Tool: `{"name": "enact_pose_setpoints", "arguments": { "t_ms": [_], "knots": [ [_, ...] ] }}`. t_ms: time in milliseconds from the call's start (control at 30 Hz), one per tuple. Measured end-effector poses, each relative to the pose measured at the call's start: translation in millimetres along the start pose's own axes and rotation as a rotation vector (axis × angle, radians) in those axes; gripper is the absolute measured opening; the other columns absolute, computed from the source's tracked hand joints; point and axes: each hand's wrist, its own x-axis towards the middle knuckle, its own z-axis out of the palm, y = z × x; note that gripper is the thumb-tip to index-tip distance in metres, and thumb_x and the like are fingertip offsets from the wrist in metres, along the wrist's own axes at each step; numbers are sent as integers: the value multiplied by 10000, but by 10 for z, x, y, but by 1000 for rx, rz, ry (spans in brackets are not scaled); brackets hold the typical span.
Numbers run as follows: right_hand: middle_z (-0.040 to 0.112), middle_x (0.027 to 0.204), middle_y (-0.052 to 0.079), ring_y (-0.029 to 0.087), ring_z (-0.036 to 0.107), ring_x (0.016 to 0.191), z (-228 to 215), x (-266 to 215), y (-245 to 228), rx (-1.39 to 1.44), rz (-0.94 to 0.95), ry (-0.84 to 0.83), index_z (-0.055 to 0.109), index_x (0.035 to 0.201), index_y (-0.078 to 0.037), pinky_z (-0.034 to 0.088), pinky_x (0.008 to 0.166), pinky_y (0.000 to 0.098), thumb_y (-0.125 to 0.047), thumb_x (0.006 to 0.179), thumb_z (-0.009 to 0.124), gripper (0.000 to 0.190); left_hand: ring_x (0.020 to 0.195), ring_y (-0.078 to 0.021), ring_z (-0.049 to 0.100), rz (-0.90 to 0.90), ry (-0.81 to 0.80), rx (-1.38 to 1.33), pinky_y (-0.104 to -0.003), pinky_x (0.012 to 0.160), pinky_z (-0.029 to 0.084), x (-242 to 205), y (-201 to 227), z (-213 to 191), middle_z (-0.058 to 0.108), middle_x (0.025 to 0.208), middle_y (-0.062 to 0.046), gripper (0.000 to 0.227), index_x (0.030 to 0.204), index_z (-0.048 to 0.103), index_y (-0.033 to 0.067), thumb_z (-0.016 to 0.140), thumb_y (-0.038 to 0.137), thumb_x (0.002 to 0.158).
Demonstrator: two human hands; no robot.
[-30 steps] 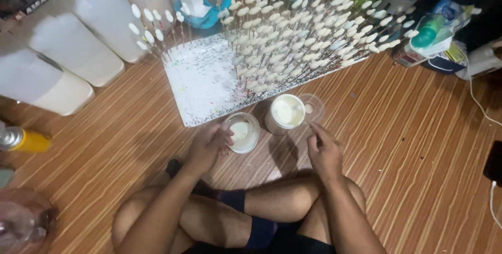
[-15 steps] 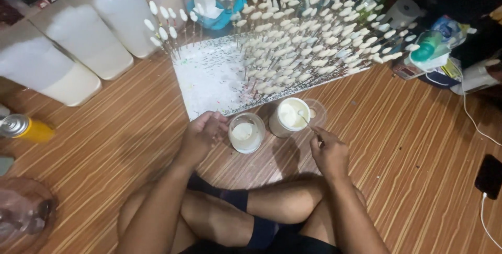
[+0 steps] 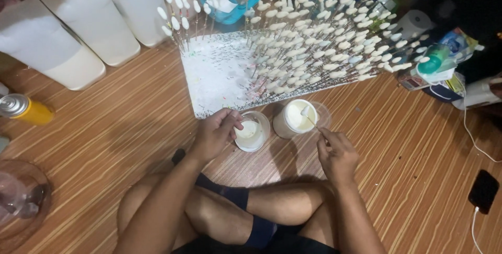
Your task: Coating decorative flower buds by dipping them into containers of white liquid and powder.
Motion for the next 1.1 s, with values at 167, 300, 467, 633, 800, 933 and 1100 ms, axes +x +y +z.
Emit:
{"name": "enact_pose_setpoints", "arguments": {
  "t_ms": [167,300,467,633,800,933,1100],
  "knots": [
    [777,918,114,291,740,798,140,-71,34,405,-45,11,804,1069,-111,564,701,382,-1,888,754,218,639,-135,624,30,-25,-8,-211,501,505,2,7,-19,725,875,-166,285,1077,684,-18,523,218,1072],
    [744,921,187,243,703,877,132,-164,-157,876,153,-20,728,1106,24,564,790,365,52,920,667,197,648,-136,608,54,-35,-17,-219,499,499,-14,56,-25,708,870,-166,300,1079,684,-34,508,209,1079],
    [718,854,222,249,692,825,315,-230,-48,1144,207,17,680,1112,56,525,706,297,35,926,637,192,643,-144,594,72,-47,-4,-232,502,505,-38,133,-88,680,837,-159,311,1081,683,-53,506,203,1082],
    [703,870,190,234,674,832,225,-85,-293,1183,244,-51,686,1150,28,457,676,260,6,945,627,214,695,-178,631,-6,-51,137,-276,561,552,-75,321,-201,650,765,-118,357,1069,698,6,504,306,1078],
    [749,847,143,337,695,688,263,201,-699,238,-256,-271,809,1009,-78,528,690,371,-29,867,749,162,1040,-427,721,103,-78,697,-504,868,570,149,25,-354,737,1098,-249,365,1207,644,90,490,385,1055],
    [701,831,23,218,652,750,930,-68,-324,-131,-477,-229,820,997,-249,469,713,335,-144,865,710,201,1128,-484,673,-65,-103,481,-616,1001,515,255,-147,-273,725,1120,-246,419,1214,647,38,476,361,1009],
    [620,731,64,278,611,676,1316,-207,-229,-200,-600,-194,796,903,-175,438,633,372,-67,797,630,224,1085,-436,711,60,-68,910,-548,879,580,647,-717,-106,725,1125,-255,339,1195,669,28,570,280,991]
  ]
}}
